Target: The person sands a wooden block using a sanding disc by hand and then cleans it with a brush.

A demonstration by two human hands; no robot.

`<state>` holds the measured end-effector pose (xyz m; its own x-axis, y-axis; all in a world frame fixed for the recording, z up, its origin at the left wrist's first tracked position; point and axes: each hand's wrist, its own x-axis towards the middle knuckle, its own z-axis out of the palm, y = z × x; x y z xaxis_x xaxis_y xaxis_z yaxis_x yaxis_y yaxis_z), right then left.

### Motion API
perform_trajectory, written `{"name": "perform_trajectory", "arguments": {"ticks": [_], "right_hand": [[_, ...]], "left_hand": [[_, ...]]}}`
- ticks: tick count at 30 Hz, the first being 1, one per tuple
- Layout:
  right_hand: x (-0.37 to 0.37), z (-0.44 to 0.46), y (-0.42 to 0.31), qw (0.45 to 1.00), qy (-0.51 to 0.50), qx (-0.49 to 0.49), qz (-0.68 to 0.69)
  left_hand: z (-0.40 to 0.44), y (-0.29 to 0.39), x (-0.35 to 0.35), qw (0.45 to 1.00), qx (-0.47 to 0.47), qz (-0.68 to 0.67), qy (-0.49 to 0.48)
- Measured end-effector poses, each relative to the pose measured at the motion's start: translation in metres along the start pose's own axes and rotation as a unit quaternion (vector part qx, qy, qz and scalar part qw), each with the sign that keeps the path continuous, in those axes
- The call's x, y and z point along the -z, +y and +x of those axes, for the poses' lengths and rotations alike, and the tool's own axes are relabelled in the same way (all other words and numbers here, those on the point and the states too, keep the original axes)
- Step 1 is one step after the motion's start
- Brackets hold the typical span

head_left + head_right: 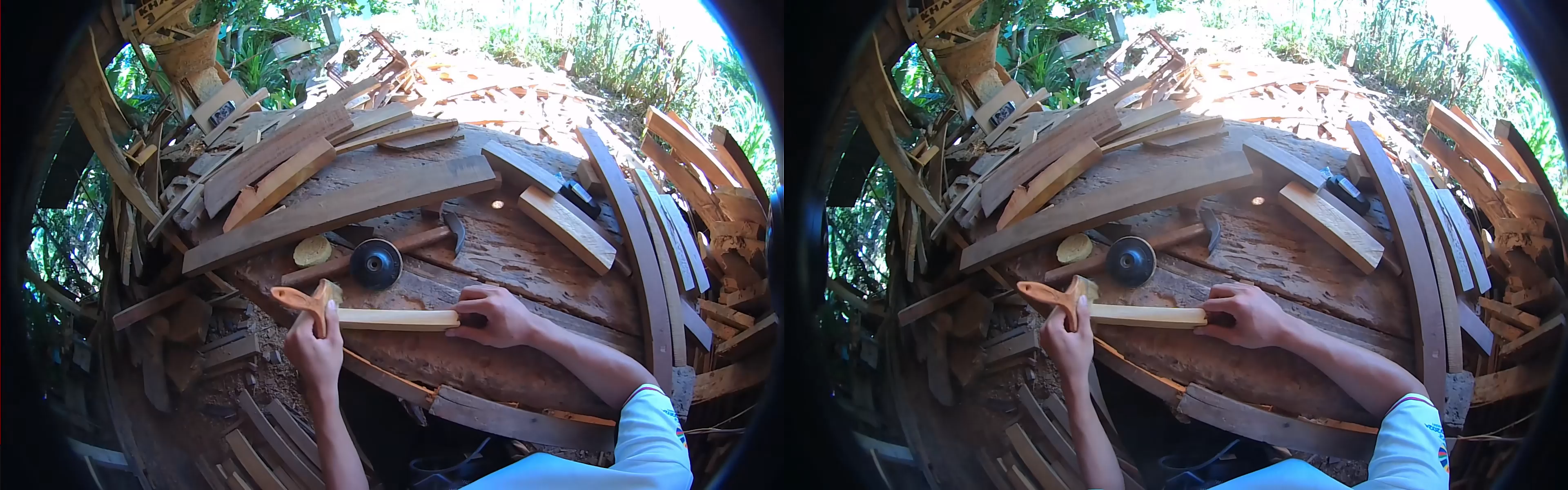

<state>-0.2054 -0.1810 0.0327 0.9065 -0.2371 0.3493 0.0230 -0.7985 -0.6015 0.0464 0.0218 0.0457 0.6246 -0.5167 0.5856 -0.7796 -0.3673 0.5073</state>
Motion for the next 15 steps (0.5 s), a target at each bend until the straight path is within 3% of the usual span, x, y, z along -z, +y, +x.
{"name": "perform_trajectory", "arguments": {"ticks": [3,7,10,12,15], "right_hand": [[-0.001,0.001,-0.002,1.0,0.011,-0.005,-0.003],[0.002,0.002,-0.005,1.0,-0.01,-0.017,-0.005],[0.0,-0.002,-0.001,1.0,-0.009,-0.023,-0.002],[-0.006,-0.003,0.01,0.996,0.055,0.061,0.021],[-0.006,-0.003,0.007,0.999,0.036,0.028,0.021]], "left_hand": [[0.003,0.014,0.001,0.997,-0.004,0.065,-0.043],[-0.021,0.066,-0.027,0.989,-0.102,-0.039,-0.096],[-0.05,0.106,-0.042,0.978,-0.126,-0.061,-0.157],[-0.054,0.111,-0.046,0.973,-0.138,-0.083,-0.163],[-0.052,0.1,-0.045,0.972,-0.12,-0.104,-0.174]]}}
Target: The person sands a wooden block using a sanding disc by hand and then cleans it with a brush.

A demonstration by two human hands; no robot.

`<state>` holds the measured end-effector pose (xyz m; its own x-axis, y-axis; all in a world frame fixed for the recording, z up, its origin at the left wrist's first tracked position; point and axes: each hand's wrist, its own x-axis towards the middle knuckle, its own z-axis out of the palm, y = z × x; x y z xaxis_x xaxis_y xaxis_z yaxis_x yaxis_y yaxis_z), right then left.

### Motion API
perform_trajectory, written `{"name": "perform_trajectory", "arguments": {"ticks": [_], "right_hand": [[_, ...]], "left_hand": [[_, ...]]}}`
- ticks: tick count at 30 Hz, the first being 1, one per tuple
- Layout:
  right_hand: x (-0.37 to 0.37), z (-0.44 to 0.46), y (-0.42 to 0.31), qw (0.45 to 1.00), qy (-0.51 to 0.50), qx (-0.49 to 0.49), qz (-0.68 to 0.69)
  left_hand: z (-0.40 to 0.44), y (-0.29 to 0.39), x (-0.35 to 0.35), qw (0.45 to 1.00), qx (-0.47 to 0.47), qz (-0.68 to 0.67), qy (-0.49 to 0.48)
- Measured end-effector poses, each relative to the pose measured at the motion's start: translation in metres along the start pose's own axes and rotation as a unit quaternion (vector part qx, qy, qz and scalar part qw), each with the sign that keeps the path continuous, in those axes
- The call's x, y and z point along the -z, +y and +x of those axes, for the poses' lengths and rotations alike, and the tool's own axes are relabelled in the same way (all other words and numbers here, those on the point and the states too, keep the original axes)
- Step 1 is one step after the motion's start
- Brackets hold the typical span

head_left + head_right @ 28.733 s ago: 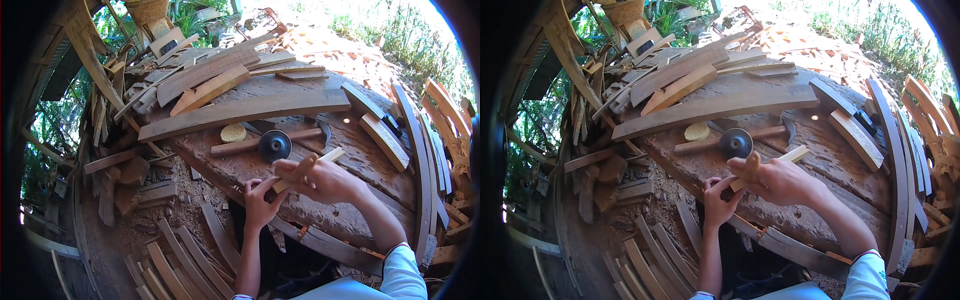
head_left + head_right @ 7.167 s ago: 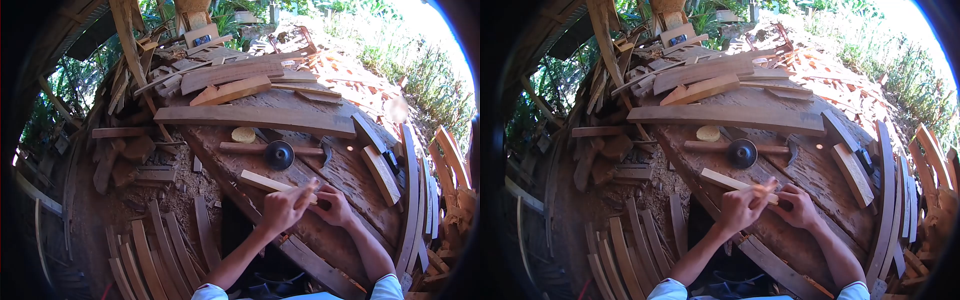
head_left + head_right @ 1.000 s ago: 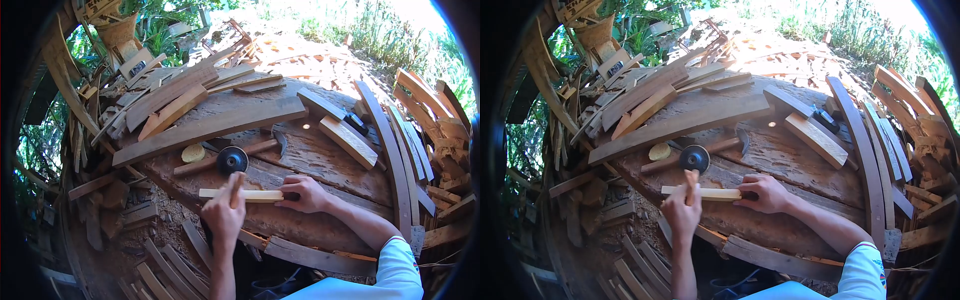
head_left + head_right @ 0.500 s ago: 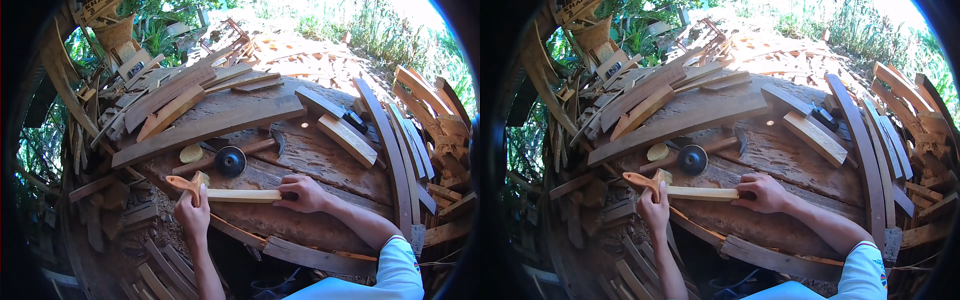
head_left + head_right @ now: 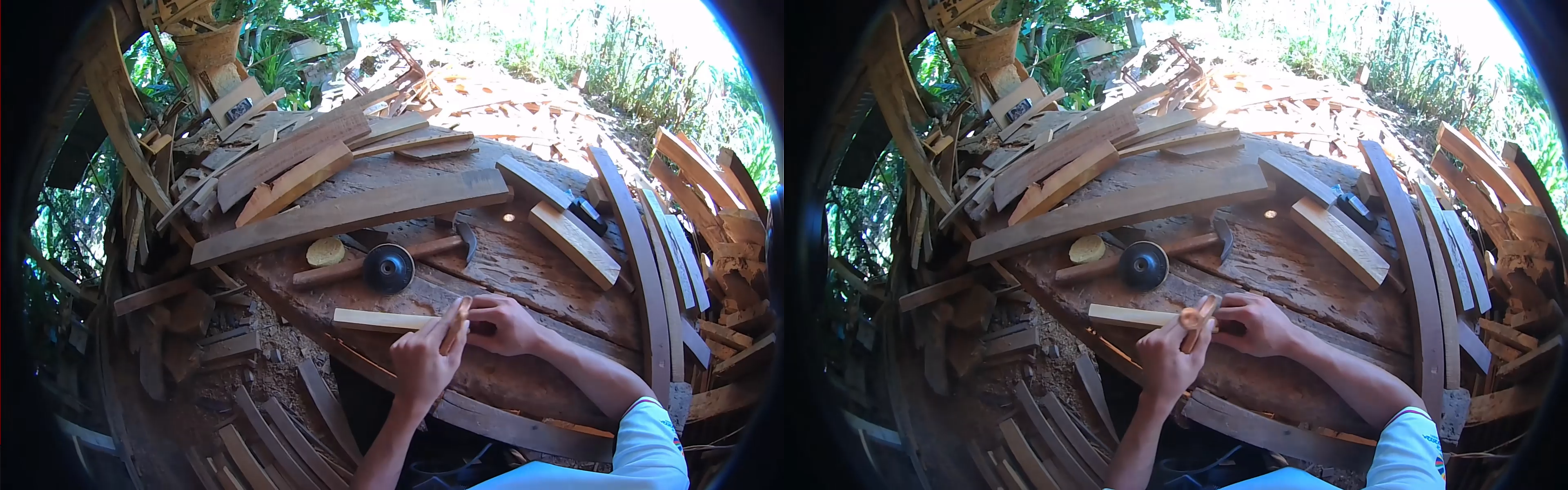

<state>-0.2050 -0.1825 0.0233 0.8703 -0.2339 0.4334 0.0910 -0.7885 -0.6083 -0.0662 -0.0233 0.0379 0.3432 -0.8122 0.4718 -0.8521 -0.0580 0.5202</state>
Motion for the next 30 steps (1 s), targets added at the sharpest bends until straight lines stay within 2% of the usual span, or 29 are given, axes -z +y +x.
{"name": "perform_trajectory", "arguments": {"ticks": [1,3,6,9,10,12,14,16,17,20,21,22,23,25,26,28,30], "right_hand": [[0.003,0.003,-0.004,1.0,0.0,0.006,0.003],[0.01,0.005,-0.014,0.997,-0.048,-0.047,-0.028],[0.007,0.004,-0.013,0.998,-0.023,-0.043,-0.034],[0.007,0.006,-0.015,0.998,-0.028,-0.044,-0.025],[0.008,0.007,-0.016,0.997,-0.039,-0.061,-0.034],[0.011,0.009,-0.019,0.996,-0.055,-0.07,-0.03],[0.008,0.007,-0.018,0.996,-0.039,-0.071,-0.027],[0.003,0.001,-0.01,0.999,-0.018,-0.04,-0.015],[0.001,0.002,-0.006,1.0,0.015,-0.01,-0.005],[-0.003,0.0,-0.002,1.0,0.02,-0.008,-0.016],[0.006,0.003,-0.012,0.999,-0.022,-0.045,-0.02],[0.006,0.004,-0.012,0.999,-0.022,-0.042,-0.02],[0.006,0.004,-0.012,0.998,-0.024,-0.05,-0.02],[0.006,0.004,-0.013,0.998,-0.022,-0.061,-0.018],[0.007,0.005,-0.014,0.998,-0.024,-0.057,-0.021],[0.005,0.004,-0.015,0.998,-0.027,-0.055,-0.022],[0.005,0.006,-0.014,0.998,-0.022,-0.057,-0.023]], "left_hand": [[0.001,-0.009,0.007,1.0,-0.004,0.009,0.018],[0.003,-0.032,0.027,0.998,-0.002,0.054,0.042],[0.008,-0.076,0.055,0.986,0.081,0.093,0.115],[0.015,-0.088,0.074,0.977,0.102,0.13,0.135],[0.015,-0.077,0.071,0.977,0.111,0.126,0.131],[0.013,-0.061,0.056,0.988,0.073,0.108,0.088],[0.01,-0.038,0.03,0.997,0.01,0.02,0.071],[0.004,-0.008,0.017,0.999,0.02,-0.026,-0.006],[0.004,-0.003,0.014,0.999,0.022,-0.023,0.0],[0.004,-0.005,0.013,1.0,-0.014,-0.021,0.0],[0.003,-0.017,0.017,1.0,0.005,-0.007,0.022],[0.003,-0.026,0.023,0.999,0.023,0.006,0.043],[0.009,-0.032,0.033,0.993,0.01,0.007,0.119],[0.007,-0.065,0.053,0.987,0.076,0.078,0.115],[0.01,-0.079,0.06,0.979,0.07,0.104,0.161],[0.012,-0.105,0.07,0.972,0.083,0.144,0.167],[0.017,-0.095,0.072,0.97,0.1,0.162,0.152]]}}
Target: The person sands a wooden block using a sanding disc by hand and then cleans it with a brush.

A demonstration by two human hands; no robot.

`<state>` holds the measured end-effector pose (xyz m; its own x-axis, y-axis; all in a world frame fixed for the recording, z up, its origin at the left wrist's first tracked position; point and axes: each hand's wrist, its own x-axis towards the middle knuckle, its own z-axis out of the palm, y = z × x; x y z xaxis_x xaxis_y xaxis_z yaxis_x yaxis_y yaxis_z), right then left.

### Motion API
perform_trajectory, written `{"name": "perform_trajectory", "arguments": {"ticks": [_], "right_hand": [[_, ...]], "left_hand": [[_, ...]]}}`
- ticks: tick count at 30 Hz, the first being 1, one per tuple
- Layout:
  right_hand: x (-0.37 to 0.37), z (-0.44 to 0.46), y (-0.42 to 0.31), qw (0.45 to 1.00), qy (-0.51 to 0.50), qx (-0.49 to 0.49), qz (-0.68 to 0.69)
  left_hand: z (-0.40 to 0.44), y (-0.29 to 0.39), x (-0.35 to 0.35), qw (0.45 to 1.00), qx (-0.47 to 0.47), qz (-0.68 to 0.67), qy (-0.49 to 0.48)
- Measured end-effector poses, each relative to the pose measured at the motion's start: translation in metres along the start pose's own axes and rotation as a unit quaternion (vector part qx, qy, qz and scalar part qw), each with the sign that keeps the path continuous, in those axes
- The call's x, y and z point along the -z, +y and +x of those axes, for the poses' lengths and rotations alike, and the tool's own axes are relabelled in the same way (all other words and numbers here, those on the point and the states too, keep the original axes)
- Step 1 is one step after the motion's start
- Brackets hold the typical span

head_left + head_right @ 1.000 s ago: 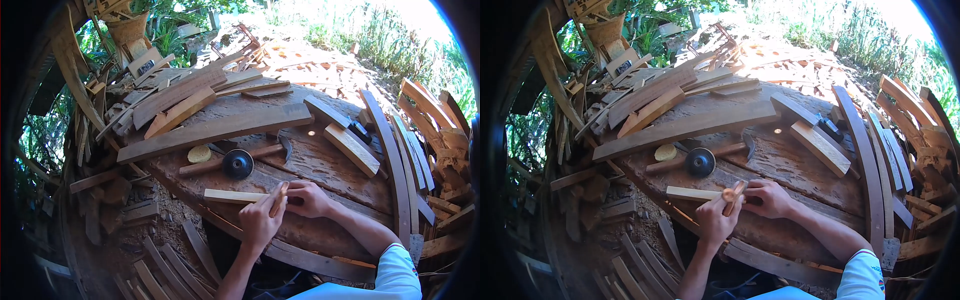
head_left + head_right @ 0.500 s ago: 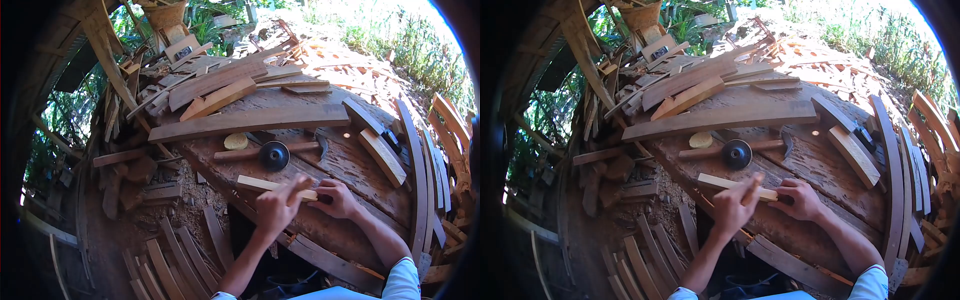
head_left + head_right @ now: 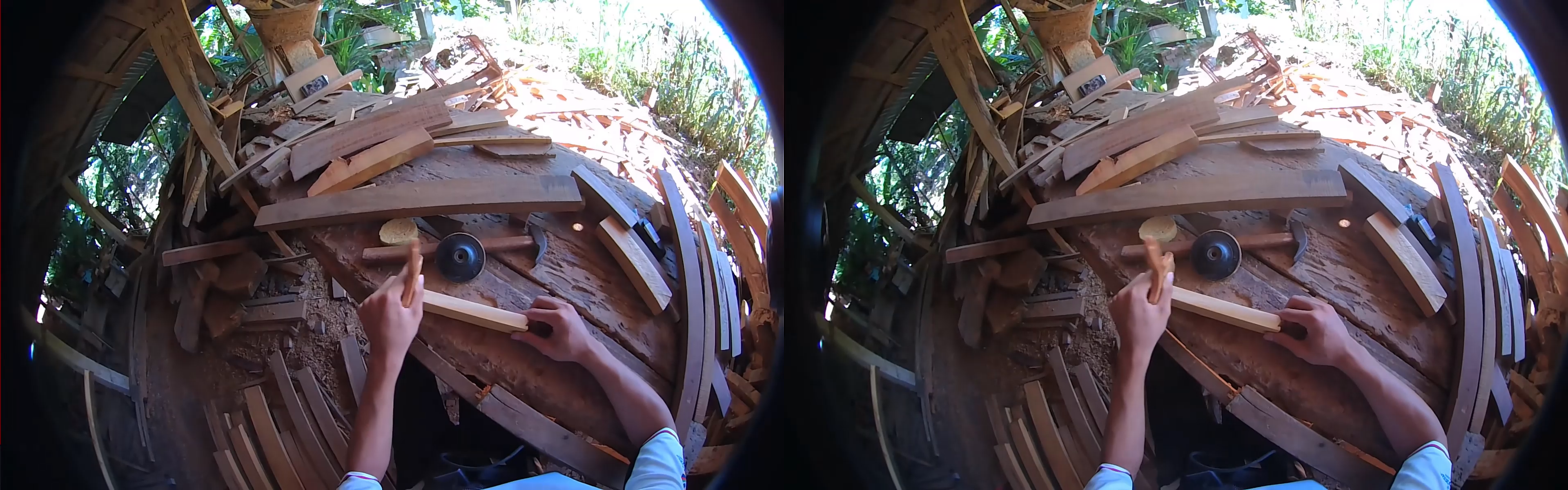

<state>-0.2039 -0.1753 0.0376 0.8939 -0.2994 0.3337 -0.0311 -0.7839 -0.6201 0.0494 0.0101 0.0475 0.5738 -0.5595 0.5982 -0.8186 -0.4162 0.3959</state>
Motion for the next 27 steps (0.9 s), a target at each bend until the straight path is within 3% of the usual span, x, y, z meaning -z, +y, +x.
{"name": "perform_trajectory", "arguments": {"ticks": [3,6,11,20,22,27], "right_hand": [[0.0,0.0,0.0,1.0,0.012,-0.001,0.018],[-0.002,-0.003,0.001,1.0,0.029,-0.01,0.0],[-0.001,-0.008,0.008,0.999,0.024,-0.028,0.014],[-0.001,-0.002,0.002,0.999,0.025,-0.03,0.021],[0.001,-0.002,0.001,0.999,0.014,-0.034,0.012],[0.003,-0.003,0.001,0.999,0.008,-0.033,0.004]], "left_hand": [[-0.01,0.037,-0.007,0.997,-0.036,-0.031,-0.062],[-0.033,0.077,-0.028,0.974,-0.11,-0.182,-0.08],[-0.038,0.102,-0.031,0.96,-0.076,-0.241,-0.118],[-0.002,0.005,-0.004,0.998,-0.006,-0.06,0.02],[-0.005,0.012,0.001,0.999,0.004,-0.035,-0.027],[-0.03,0.076,-0.018,0.97,-0.087,-0.171,-0.147]]}}
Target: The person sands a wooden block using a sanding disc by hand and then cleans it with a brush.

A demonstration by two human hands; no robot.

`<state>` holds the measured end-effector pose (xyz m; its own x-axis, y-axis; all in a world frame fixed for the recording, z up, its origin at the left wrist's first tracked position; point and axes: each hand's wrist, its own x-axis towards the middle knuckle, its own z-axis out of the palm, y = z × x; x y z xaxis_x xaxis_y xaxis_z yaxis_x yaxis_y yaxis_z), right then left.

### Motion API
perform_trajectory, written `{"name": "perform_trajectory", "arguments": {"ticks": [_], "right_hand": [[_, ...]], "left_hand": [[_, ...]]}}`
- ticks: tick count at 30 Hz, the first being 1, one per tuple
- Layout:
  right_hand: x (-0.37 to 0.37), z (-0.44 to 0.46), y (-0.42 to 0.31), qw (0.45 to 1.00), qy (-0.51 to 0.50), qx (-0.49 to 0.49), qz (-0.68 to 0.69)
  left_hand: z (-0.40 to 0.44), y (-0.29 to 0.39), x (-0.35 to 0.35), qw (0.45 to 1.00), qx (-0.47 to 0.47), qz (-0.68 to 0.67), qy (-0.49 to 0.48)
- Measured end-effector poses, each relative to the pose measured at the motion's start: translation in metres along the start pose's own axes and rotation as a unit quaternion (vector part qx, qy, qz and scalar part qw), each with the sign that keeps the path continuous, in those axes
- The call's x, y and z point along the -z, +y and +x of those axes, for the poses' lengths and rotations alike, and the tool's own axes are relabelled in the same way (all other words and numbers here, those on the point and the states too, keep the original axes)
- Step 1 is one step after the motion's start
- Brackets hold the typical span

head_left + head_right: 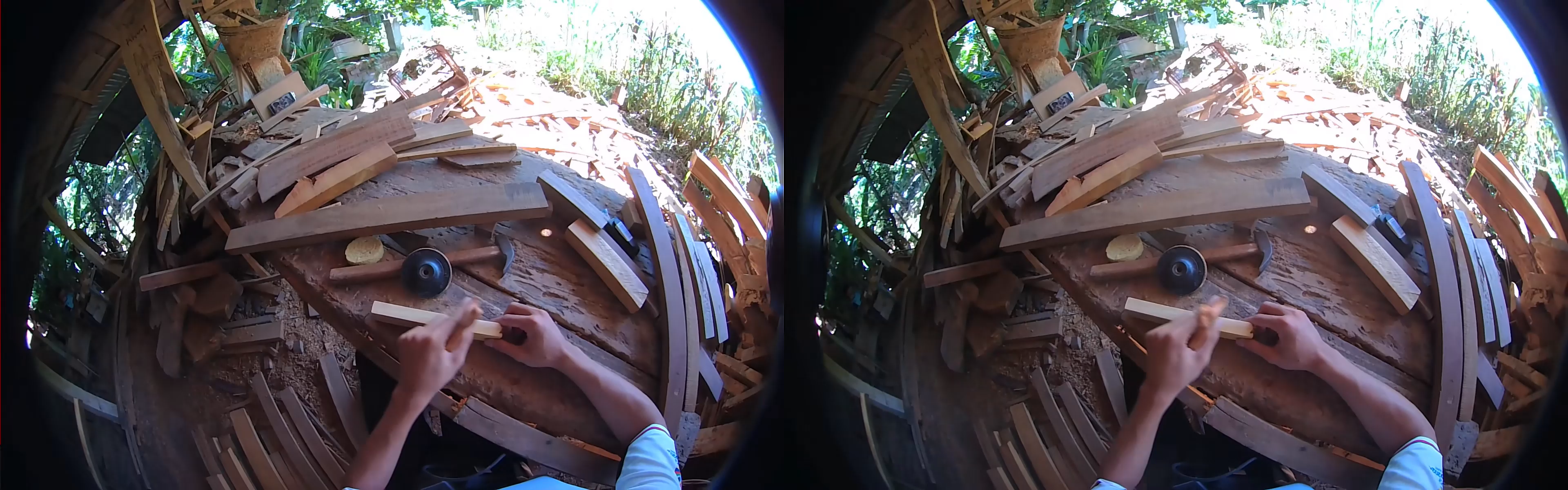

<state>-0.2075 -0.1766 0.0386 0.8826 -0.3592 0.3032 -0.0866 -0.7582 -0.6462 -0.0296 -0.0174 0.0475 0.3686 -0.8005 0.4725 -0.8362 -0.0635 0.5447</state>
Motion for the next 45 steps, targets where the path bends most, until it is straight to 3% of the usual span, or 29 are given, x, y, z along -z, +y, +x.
{"name": "perform_trajectory", "arguments": {"ticks": [4,7,9,13,17,20,22,26,28,30,35,38,40,42,45], "right_hand": [[-0.008,-0.001,0.01,0.998,0.035,0.046,0.01],[-0.002,-0.003,0.006,1.0,0.013,0.023,0.004],[-0.002,-0.002,0.002,1.0,-0.003,-0.018,0.018],[-0.002,0.0,0.002,1.0,0.001,0.004,0.013],[-0.002,0.002,0.004,1.0,0.005,0.019,-0.007],[-0.001,0.0,0.003,1.0,-0.005,0.016,-0.007],[-0.002,0.0,0.004,1.0,-0.007,0.018,-0.001],[-0.001,0.0,0.004,0.999,0.013,0.036,0.007],[0.0,0.0,0.003,0.999,0.0,0.031,0.009],[0.0,0.0,0.002,1.0,0.004,0.022,0.01],[-0.001,0.002,0.002,0.999,0.003,0.041,-0.003],[-0.001,0.002,0.001,1.0,0.002,0.03,-0.001],[-0.002,0.0,0.0,1.0,-0.001,0.014,0.009],[-0.003,-0.001,0.003,1.0,-0.002,0.026,0.007],[-0.004,-0.003,0.005,0.999,0.003,0.035,0.018]], "left_hand": [[0.001,0.025,-0.019,0.994,-0.055,-0.094,0.018],[-0.002,0.008,-0.007,0.997,-0.019,-0.065,0.022],[-0.007,-0.02,0.006,0.998,-0.003,-0.013,0.069],[-0.002,-0.063,0.046,0.979,0.094,0.094,0.157],[0.009,-0.052,0.038,0.975,0.058,0.119,0.178],[0.0,-0.021,0.006,0.994,0.063,0.008,0.088],[-0.004,0.006,-0.013,0.996,-0.007,-0.069,0.063],[-0.006,0.017,-0.015,0.998,-0.016,-0.048,0.035],[-0.007,-0.006,-0.005,0.998,0.02,0.01,0.064],[0.003,-0.03,0.007,0.985,0.05,0.0,0.165],[0.005,-0.077,0.043,0.96,0.099,0.13,0.226],[0.006,-0.042,0.026,0.973,0.07,0.104,0.192],[-0.003,-0.019,0.005,0.988,-0.028,0.091,0.124],[-0.007,0.009,-0.012,0.996,-0.053,0.013,0.068],[0.001,0.017,-0.013,0.995,-0.028,-0.058,0.072]]}}
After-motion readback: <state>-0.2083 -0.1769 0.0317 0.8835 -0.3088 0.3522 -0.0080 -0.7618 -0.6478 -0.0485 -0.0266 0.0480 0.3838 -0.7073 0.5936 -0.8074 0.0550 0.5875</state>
